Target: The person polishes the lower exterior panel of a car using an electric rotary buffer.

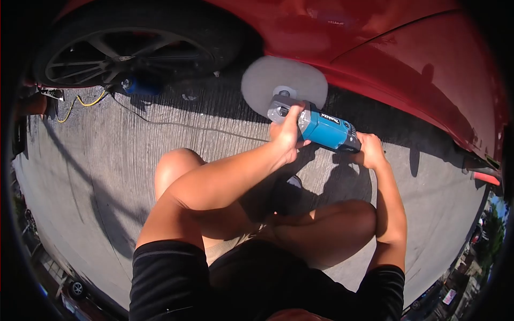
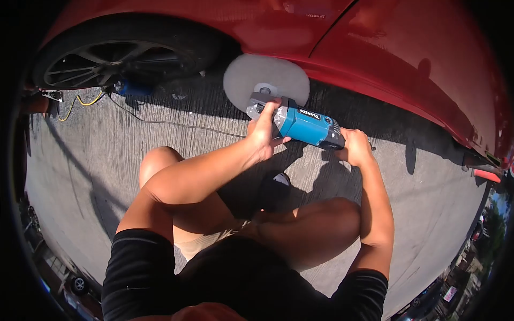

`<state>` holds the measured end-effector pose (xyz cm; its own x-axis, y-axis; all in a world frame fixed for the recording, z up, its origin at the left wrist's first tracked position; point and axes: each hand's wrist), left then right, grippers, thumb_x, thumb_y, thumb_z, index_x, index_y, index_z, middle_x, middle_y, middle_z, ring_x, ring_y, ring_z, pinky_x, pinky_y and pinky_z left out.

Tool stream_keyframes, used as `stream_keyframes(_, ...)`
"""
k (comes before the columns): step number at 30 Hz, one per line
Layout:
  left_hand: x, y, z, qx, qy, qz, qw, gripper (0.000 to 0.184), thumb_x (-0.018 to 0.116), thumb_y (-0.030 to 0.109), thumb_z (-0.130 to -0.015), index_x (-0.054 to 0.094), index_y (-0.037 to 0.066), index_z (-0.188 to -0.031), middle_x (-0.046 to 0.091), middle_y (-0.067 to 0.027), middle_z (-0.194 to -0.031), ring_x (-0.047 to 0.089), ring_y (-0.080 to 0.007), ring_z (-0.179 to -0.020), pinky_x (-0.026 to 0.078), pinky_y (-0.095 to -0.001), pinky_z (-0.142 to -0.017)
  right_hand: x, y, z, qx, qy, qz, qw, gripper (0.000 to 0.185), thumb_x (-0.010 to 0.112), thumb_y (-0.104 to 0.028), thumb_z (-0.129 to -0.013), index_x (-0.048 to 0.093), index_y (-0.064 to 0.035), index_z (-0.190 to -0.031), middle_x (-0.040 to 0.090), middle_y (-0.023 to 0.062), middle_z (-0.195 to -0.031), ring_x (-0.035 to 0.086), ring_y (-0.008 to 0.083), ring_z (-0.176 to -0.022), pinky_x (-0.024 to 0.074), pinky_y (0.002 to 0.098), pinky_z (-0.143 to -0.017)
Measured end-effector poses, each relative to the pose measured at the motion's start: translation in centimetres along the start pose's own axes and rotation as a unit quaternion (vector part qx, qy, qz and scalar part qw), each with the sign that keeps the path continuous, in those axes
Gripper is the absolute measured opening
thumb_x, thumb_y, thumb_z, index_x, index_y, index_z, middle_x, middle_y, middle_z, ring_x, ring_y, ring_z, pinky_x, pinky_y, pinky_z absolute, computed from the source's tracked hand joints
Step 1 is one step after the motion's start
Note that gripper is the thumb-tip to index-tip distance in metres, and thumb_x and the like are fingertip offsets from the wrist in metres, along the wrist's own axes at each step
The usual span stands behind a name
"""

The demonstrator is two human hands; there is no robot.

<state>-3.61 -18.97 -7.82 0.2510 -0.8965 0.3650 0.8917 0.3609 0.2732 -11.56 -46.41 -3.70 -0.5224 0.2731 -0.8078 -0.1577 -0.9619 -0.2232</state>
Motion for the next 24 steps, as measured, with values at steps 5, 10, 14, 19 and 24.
stream_keyframes(5,0.7,-0.6,-1.0,-0.018,-0.008,0.024,1.000,0.080,0.084,0.052,-0.080,0.050,0.009,-0.139,0.067,-0.0108,-0.120,0.071,-0.0258,-0.101,0.059,-0.0484,-0.079,0.0,1.1,-0.3,0.018,-0.008,-0.003,1.000,0.038,0.082,-0.007,-0.061,0.071,-0.0047,-0.097,0.075,0.0236,-0.094,0.071,0.0464,-0.096,0.0581,0.0518,-0.086)
stream_keyframes(10,0.3,-1.7,-3.6,-0.059,0.042,-0.010,0.997,0.079,0.083,0.059,-0.081,0.060,0.004,-0.134,0.070,-0.0128,-0.121,0.073,-0.0250,-0.095,0.062,-0.0450,-0.070,0.8,1.0,-0.5,0.031,-0.052,0.016,0.998,0.035,0.081,-0.015,-0.064,0.072,-0.0045,-0.096,0.074,0.0242,-0.093,0.071,0.0456,-0.097,0.0576,0.0516,-0.087)
stream_keyframes(14,0.3,-1.5,-3.5,-0.051,0.058,-0.038,0.996,0.079,0.082,0.062,-0.081,0.064,0.002,-0.130,0.068,-0.0149,-0.125,0.072,-0.0259,-0.096,0.063,-0.0446,-0.070,1.5,1.1,-0.8,0.039,-0.063,-0.001,0.997,0.034,0.081,-0.017,-0.065,0.072,-0.0040,-0.095,0.074,0.0241,-0.091,0.071,0.0457,-0.097,0.0576,0.0512,-0.086)
stream_keyframes(19,0.5,-1.2,-5.2,-0.043,0.091,-0.066,0.993,0.087,0.083,0.062,-0.080,0.059,-0.002,-0.134,0.062,-0.0173,-0.134,0.070,-0.0305,-0.102,0.065,-0.0463,-0.072,2.0,1.0,-0.9,0.039,-0.076,-0.039,0.996,0.032,0.081,-0.018,-0.068,0.072,-0.0026,-0.094,0.074,0.0241,-0.086,0.073,0.0440,-0.091,0.0584,0.0492,-0.082)
stream_keyframes(24,-0.4,-2.1,-4.4,-0.036,0.054,-0.075,0.995,0.090,0.080,0.064,-0.081,0.056,-0.003,-0.136,0.062,-0.0187,-0.133,0.070,-0.0331,-0.106,0.063,-0.0494,-0.078,-0.6,-2.6,0.3,0.172,-0.172,-0.104,0.964,0.029,0.081,-0.017,-0.068,0.072,-0.0027,-0.092,0.073,0.0235,-0.082,0.075,0.0414,-0.085,0.0592,0.0463,-0.078)
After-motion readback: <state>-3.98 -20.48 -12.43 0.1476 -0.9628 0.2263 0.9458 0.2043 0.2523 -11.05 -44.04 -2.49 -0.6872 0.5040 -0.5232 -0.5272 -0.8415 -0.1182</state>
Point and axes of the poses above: each hand's wrist, its own z-axis away from the middle knuckle, its own x-axis out of the palm, y = z × x
